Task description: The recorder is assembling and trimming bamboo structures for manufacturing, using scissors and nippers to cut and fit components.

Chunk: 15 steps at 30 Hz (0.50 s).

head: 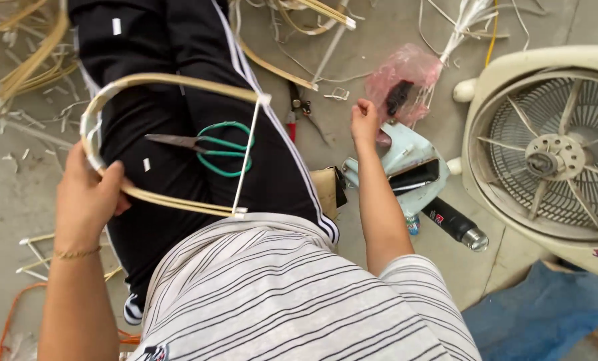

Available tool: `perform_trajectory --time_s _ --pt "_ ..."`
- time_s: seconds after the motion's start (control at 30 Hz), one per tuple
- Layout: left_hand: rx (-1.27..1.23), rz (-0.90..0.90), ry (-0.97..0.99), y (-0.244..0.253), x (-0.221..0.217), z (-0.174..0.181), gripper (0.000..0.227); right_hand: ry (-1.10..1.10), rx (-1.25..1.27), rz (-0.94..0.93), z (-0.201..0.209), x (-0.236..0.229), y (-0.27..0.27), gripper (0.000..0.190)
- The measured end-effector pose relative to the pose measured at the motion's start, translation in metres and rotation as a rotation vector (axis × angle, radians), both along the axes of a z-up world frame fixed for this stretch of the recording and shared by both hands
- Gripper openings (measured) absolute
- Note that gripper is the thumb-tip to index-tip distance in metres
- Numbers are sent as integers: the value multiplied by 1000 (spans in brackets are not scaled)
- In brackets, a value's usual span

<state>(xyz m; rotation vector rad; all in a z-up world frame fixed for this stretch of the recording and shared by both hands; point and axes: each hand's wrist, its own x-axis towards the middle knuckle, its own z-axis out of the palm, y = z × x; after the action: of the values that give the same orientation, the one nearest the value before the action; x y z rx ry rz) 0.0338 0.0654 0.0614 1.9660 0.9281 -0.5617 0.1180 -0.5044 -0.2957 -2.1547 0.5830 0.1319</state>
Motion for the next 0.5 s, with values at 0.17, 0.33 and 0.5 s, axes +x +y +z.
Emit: perform_trajectory --time_s 0.17,0.33,0.5 --pt "425 -447 -214 11 5 1 59 -132 -419 -68 -48 4 -80 42" --pt "434 -416 -263 6 52 2 70 -116 -595 -46 -59 15 -131 59" --pt "575 -716 -211 25 47 -45 42 413 163 -656 52 72 -29 70"
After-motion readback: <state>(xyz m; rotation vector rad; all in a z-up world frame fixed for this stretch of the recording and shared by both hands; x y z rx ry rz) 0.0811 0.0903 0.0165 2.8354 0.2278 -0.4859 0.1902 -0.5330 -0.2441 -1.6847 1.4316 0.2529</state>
